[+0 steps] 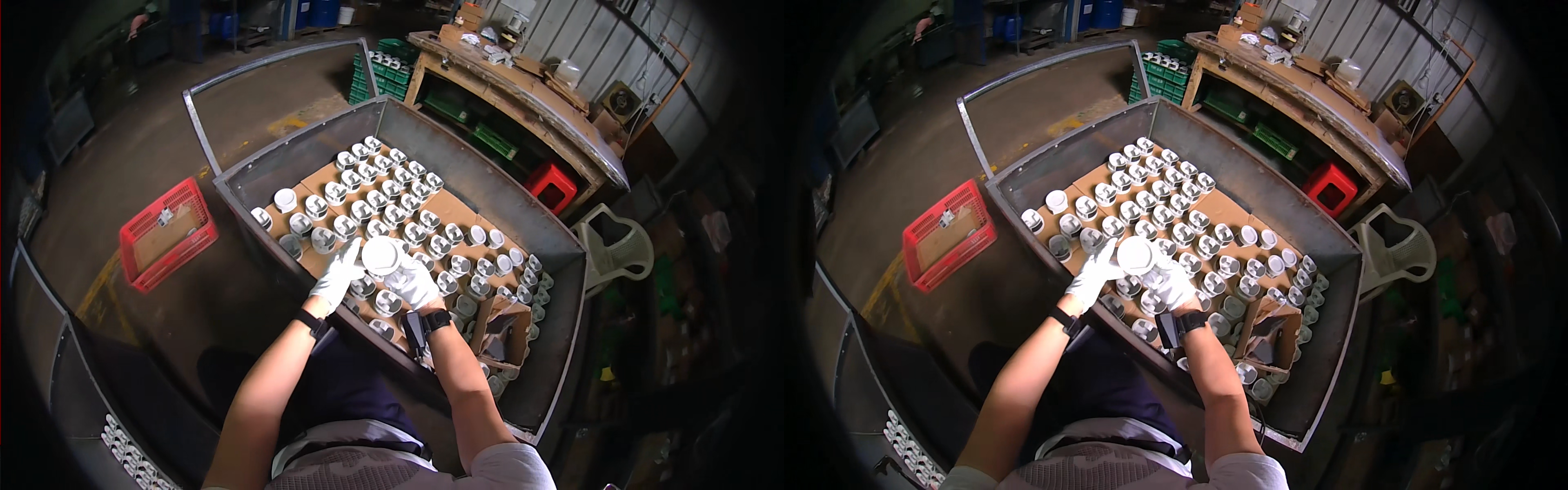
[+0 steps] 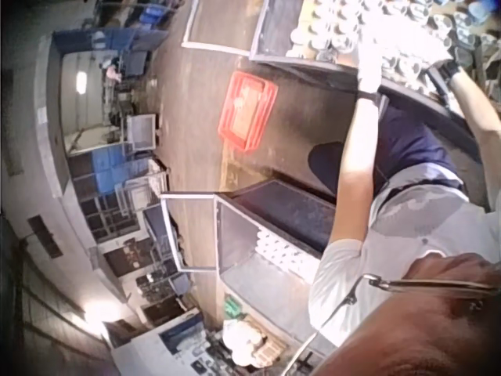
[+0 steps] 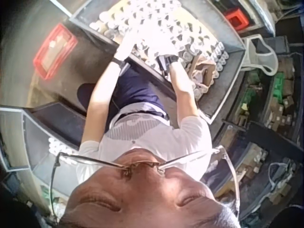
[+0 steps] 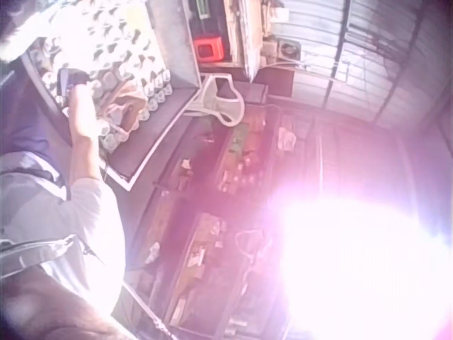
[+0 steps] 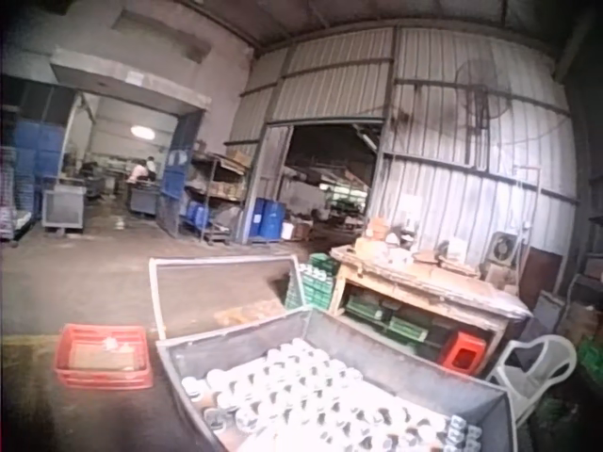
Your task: Picking up metal pistons from a crate, inspecting them, and applying a liquid with a cotton swab.
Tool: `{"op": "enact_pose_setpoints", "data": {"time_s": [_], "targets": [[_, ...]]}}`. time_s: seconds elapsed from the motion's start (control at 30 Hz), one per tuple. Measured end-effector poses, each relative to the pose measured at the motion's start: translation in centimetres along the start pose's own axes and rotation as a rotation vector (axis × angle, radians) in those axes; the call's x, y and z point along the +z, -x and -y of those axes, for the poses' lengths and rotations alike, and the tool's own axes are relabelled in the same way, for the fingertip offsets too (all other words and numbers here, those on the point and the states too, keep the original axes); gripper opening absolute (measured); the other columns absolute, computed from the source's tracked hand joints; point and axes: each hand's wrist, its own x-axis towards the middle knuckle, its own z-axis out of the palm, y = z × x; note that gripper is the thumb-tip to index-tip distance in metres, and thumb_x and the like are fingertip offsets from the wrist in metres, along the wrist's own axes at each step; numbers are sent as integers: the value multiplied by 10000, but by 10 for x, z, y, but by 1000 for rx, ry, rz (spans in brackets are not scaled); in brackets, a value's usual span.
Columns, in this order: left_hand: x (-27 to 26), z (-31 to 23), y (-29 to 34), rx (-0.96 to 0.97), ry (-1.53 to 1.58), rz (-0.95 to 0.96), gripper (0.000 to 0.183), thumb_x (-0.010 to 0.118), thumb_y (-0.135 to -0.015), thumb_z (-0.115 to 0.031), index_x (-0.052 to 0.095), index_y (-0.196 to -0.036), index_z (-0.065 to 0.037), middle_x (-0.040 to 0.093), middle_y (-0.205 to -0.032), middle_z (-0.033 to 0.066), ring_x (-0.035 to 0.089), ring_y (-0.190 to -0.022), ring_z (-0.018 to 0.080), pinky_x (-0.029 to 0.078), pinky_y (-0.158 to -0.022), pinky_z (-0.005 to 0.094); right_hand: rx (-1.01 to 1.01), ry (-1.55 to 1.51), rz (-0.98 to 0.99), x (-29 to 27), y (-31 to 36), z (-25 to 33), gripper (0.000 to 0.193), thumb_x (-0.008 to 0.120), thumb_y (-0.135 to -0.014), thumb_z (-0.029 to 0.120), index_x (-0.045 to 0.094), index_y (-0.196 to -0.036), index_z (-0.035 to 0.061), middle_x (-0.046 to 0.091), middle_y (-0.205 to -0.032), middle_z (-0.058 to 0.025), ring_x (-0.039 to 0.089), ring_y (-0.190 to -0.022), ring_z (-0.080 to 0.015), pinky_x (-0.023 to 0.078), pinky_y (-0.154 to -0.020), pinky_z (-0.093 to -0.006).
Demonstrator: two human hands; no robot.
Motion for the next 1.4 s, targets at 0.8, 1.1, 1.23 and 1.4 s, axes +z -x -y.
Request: {"op": "enact_pose_setpoints", "data": {"time_s": [0.8, 1.1, 1.23, 1.4], "targets": [[24, -39, 8, -117, 52, 61, 548, 699, -794, -102, 541, -1310, -10, 654, -1180, 195, 623, -1116, 302, 505, -919, 395, 383, -982, -213, 10, 20, -20, 303, 514, -1020, 97, 585, -1295, -8, 654, -1010, -4, 576, -760, -71, 480, -599, -214], [13, -41, -1, -150, -42, 96, 1064, 827, -738, -114, 165, -1563, 2, 639, -1232, 172, 592, -1202, 180, 524, -961, 315, 12, -174, -124, -14, 13, 4, 238, 622, -942, 58, 657, -1174, 22, 678, -1022, -8, 619, -858, -124, 520, -758, -262], [5, -30, 3, -148, 470, 128, 1086, 819, -736, -57, 135, -1579, -24, 526, -1412, 180, 583, -1214, 203, 508, -998, 323, 126, -313, -14, -19, 5, 42, 265, 626, -901, -11, 657, -1164, -6, 694, -1068, -38, 618, -960, -152, 517, -860, -301], [15, -13, 4, -26, 182, 72, 739, 702, -838, -12, 371, -1498, -4, 568, -1359, 139, 579, -1219, 201, 529, -979, 325, 202, -368, 0, -14, 9, 25, 330, 614, -904, -18, 639, -1233, -27, 693, -1152, -68, 611, -1006, -158, 500, -924, -315]]}}
